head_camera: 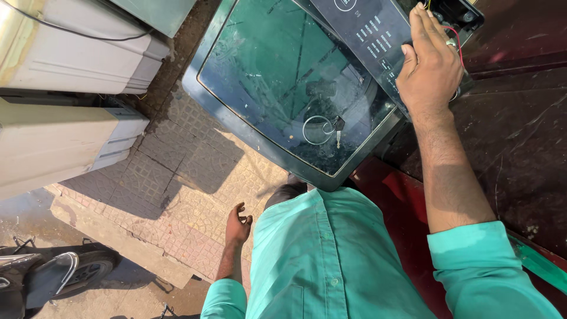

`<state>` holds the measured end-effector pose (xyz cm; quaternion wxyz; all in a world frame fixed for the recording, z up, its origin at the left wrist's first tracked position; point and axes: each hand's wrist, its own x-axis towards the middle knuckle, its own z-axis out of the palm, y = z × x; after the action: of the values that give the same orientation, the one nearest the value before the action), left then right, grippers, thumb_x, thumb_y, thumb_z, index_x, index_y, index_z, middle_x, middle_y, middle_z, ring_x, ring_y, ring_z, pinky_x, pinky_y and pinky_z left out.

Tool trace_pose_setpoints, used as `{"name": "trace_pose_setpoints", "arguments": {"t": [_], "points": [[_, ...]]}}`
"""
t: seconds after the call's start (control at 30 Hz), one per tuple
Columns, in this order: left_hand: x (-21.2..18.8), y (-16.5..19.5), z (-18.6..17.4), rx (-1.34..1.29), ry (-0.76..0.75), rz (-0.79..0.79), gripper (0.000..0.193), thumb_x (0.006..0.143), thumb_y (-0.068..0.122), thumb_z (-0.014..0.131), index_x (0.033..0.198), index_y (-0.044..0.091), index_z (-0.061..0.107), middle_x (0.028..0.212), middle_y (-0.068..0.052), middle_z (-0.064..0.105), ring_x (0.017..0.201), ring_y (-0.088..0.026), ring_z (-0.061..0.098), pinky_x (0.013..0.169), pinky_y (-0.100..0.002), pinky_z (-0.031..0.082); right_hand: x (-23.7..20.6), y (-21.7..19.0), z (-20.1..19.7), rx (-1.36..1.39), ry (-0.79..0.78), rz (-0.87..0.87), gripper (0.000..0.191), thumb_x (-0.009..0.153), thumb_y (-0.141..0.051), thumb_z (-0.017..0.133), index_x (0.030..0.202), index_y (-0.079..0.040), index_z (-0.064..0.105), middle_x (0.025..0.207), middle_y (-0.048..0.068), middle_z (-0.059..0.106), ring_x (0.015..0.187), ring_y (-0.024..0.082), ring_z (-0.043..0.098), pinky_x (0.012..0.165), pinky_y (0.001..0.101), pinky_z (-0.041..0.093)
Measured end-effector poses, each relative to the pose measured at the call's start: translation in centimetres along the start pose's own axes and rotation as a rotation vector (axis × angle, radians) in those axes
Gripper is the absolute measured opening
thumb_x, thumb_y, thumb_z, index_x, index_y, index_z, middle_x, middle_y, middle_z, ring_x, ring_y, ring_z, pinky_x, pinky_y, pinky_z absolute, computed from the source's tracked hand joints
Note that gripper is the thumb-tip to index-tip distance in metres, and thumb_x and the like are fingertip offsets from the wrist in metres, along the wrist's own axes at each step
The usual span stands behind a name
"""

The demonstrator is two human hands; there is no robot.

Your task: The person works on an open washing machine control panel, routing and connecting red and grey wires inside the housing. They then lift and reposition the panel, align it against the machine body, and press along its edge to seat it in place.

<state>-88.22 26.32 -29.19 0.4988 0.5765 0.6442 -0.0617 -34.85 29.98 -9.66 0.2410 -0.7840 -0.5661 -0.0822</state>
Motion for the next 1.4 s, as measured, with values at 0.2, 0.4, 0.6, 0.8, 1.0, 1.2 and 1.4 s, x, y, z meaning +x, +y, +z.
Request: {"name": "trace_pose_setpoints", "arguments": {"t": [0.2, 0.4, 0.6, 0.8, 1.0, 1.2, 1.4], "points": [[3.8, 16.9, -2.4, -0.176, 0.356, 0.601, 0.041, 0.100, 0.005, 0.064, 0.140, 0.007, 0.061, 0.131, -0.013, 0.067, 0.113, -0.024, 0.069, 0.097, -0.037, 0.057, 1.4, 2.0, -1.0, -0.016, -0.009, 0.077, 0.054, 0.099, -0.005, 0.073, 0.151, -0.002, 0.059, 0.151, 0.012, 0.063, 0.140, 0.030, 0.060, 0.108, 0.0407, 0.053], [8.1, 37.5, -5.2, 0.049, 0.375, 1.040, 0.060, 0.098, 0.005, 0.073, 0.152, 0.008, 0.048, 0.153, -0.014, 0.049, 0.135, -0.030, 0.055, 0.109, -0.042, 0.049, 0.9, 5.0, 0.4, -0.065, 0.027, 0.060, 0.045, 0.101, -0.006, 0.071, 0.145, -0.002, 0.063, 0.147, 0.009, 0.065, 0.142, 0.026, 0.060, 0.114, 0.0389, 0.053], [13.8, 53.5, -7.4, 0.469, 0.233, 1.484, 0.082, 0.096, 0.024, 0.090, 0.159, 0.016, 0.038, 0.164, -0.011, 0.034, 0.149, -0.036, 0.036, 0.128, -0.052, 0.034, 2.6, 4.5, 1.4, -0.163, 0.069, 0.131, 0.036, 0.104, -0.006, 0.070, 0.140, -0.005, 0.069, 0.144, 0.004, 0.068, 0.136, 0.020, 0.062, 0.117, 0.0415, 0.046], [22.1, 59.8, -6.5, 0.644, 0.076, 1.644, 0.100, 0.081, 0.045, 0.098, 0.160, 0.020, 0.041, 0.165, -0.008, 0.035, 0.154, -0.039, 0.027, 0.130, -0.058, 0.023, 4.9, 1.4, 5.5, -0.149, 0.174, 0.355, 0.035, 0.100, -0.011, 0.072, 0.134, -0.002, 0.070, 0.141, 0.008, 0.069, 0.135, 0.030, 0.059, 0.116, 0.0458, 0.031], [28.3, 59.9, -2.1, 0.570, 0.054, 1.652, 0.096, 0.079, 0.074, 0.092, 0.149, 0.023, 0.052, 0.153, -0.004, 0.044, 0.151, -0.034, 0.029, 0.131, -0.066, 0.012, 5.6, 3.3, 11.1, -0.125, 0.255, 0.451, 0.034, 0.098, -0.014, 0.074, 0.129, 0.000, 0.076, 0.134, 0.015, 0.077, 0.130, 0.034, 0.065, 0.115, 0.0493, 0.033], [33.1, 59.5, 2.0, 0.426, 0.108, 1.755, 0.079, 0.090, 0.078, 0.082, 0.139, 0.018, 0.063, 0.146, -0.005, 0.051, 0.146, -0.035, 0.028, 0.123, -0.067, 0.000, 3.3, 5.7, 15.6, 0.074, 0.510, 0.467, 0.031, 0.102, -0.015, 0.056, 0.122, 0.004, 0.069, 0.125, 0.023, 0.073, 0.120, 0.036, 0.064, 0.105, 0.0474, 0.048], [34.3, 58.0, 4.3, 0.534, 0.229, 1.805, 0.077, 0.086, 0.076, 0.079, 0.133, 0.016, 0.068, 0.142, -0.003, 0.053, 0.142, -0.037, 0.029, 0.121, -0.063, 0.000, -0.6, 9.1, 18.2, 0.206, 0.683, 0.379, 0.042, 0.103, -0.025, 0.036, 0.112, 0.009, 0.058, 0.108, 0.033, 0.063, 0.108, 0.040, 0.061, 0.101, 0.0522, 0.053]]}}
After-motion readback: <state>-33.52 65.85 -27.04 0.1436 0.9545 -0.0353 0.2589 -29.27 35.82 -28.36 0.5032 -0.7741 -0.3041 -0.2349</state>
